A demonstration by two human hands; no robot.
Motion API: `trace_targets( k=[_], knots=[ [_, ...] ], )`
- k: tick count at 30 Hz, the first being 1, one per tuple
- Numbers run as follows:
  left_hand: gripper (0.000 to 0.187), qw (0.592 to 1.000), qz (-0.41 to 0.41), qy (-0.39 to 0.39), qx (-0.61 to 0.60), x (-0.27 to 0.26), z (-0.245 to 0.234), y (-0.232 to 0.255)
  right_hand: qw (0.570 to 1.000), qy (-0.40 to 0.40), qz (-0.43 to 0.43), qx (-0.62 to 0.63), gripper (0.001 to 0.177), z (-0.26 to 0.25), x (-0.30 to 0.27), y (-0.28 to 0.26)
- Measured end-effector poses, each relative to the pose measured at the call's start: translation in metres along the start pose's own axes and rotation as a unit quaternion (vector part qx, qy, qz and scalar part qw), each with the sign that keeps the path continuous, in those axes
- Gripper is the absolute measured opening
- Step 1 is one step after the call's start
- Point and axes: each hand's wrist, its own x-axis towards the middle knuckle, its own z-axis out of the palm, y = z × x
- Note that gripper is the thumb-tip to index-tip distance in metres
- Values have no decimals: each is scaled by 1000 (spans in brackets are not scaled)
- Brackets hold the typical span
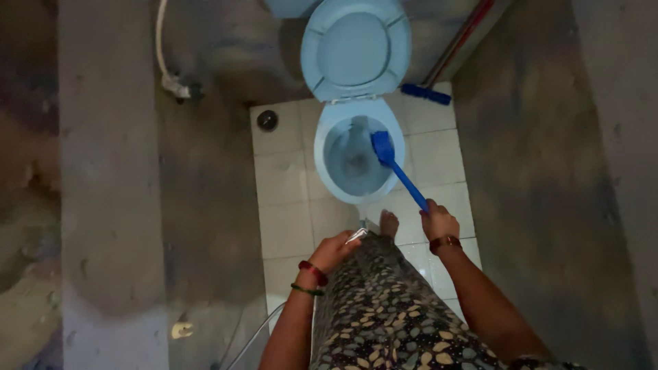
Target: The person scrubs the interior of a toilet bowl with a blue brush while using a handheld sprayer to rinse the surfaces.
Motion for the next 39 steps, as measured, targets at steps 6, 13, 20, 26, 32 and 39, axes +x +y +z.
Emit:
trace_targets(
  k=[6, 13, 20, 26, 32, 39],
  knots=[
    [44, 998, -25, 57, 14, -35, -22, -20, 999, -1, -52, -17, 35, 8, -3, -20],
    [41, 990, -33, 132, -25, -54, -51, -9, 996, 12, -85, -17, 33, 11, 9, -34],
    [39, 984, -41, 166, -47, -40, -72, 19, 995, 10, -90, -38, 34, 6, 31, -33],
    [38, 983, -9, 169, -73, -13, -80, 39, 996, -30, -73, -28, 34, -9, 56, -31],
    [38, 984, 4, 158, -81, 22, -81, 69, 998, -27, -42, -31, 33, -25, 89, -28],
    [42, 988, 24, 143, -60, 63, -75, 98, 1000, -4, -12, -13, 35, -41, 131, -19]
  ],
)
